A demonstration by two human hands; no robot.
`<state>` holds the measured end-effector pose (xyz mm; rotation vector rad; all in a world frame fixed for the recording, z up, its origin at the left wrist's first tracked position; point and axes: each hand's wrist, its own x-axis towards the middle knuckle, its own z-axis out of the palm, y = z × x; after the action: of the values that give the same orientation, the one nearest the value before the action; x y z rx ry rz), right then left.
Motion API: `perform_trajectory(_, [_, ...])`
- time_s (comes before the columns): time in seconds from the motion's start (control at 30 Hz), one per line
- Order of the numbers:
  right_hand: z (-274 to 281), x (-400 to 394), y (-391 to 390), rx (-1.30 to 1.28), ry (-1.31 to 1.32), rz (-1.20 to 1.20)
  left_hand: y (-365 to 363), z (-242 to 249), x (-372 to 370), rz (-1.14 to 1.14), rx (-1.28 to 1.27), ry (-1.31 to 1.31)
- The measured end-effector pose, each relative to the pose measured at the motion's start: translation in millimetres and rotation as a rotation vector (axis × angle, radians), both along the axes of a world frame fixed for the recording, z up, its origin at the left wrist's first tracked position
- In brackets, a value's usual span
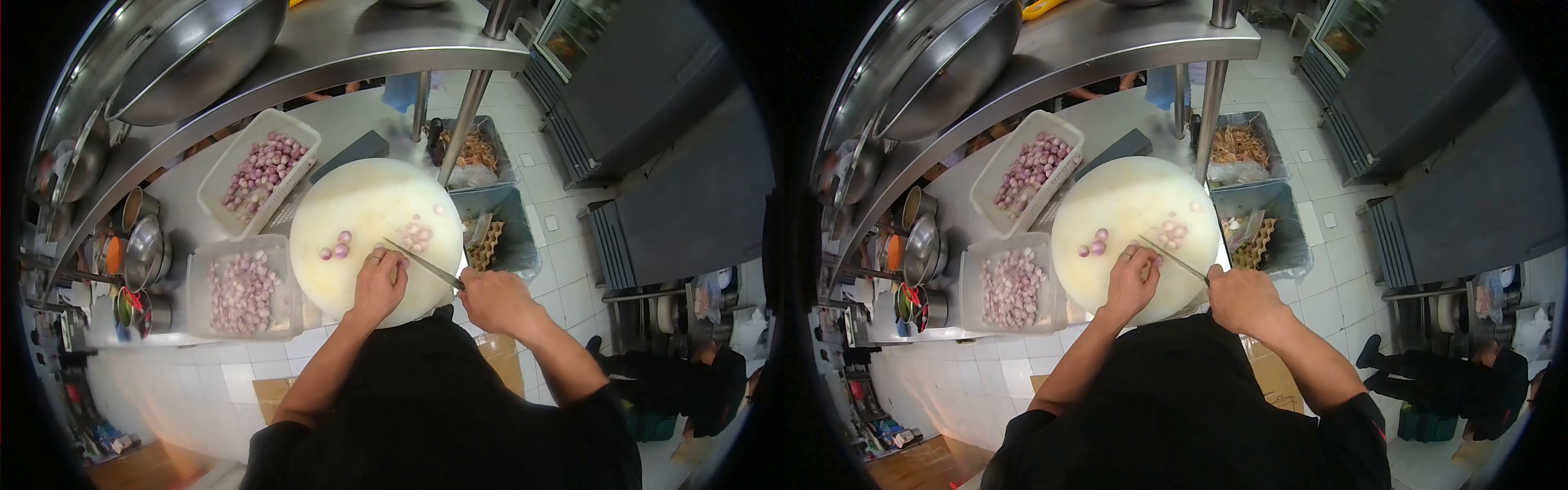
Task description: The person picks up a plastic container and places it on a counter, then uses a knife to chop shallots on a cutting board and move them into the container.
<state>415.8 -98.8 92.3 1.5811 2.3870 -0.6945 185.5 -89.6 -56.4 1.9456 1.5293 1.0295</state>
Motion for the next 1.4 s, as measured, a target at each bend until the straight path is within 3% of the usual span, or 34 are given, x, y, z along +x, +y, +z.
perform_trajectory(0.07, [12.1,-3.0,-5.8,0.030,-0.004,0.004,-0.3,-2.9,1.9,0.005,0.043,0.033])
perform_trajectory(0.13, [-10.1,1.5,-5.3,0.002,-0.019,0.030,2.3,-4.6,2.2,0.012,0.095,0.052])
perform_trajectory(0.23, [-0.5,-0.5,-5.1,-0.028,-0.048,0.036,0.3,4.3,0.9,-0.007,0.002,0.021])
perform_trajectory(0.53, [2.8,-8.5,-8.6,-0.123,-0.046,-0.062,2.3,0.2,0.4,-0.014,0.042,0.015])
perform_trajectory(0.73, [-3.0,7.2,6.3,-0.145,-0.001,-0.126,6.1,-2.1,1.7,-0.010,0.316,0.191])
perform_trajectory(1.1, [-6.6,6.1,8.7,-0.084,0.014,-0.170,31.2,5.6,9.7,-0.123,0.272,0.294])
perform_trajectory(1.23, [-3.2,5.6,7.5,-0.104,0.036,-0.153,36.2,6.8,-6.8,-0.056,0.277,0.311])
perform_trajectory(1.33, [-0.5,5.1,6.9,-0.131,0.055,-0.151,37.3,29.2,-29.4,-0.061,0.080,0.460])
perform_trajectory(1.4, [-6.0,7.1,9.7,-0.152,0.072,-0.118,39.4,24.6,-34.4,-0.125,0.130,0.411])
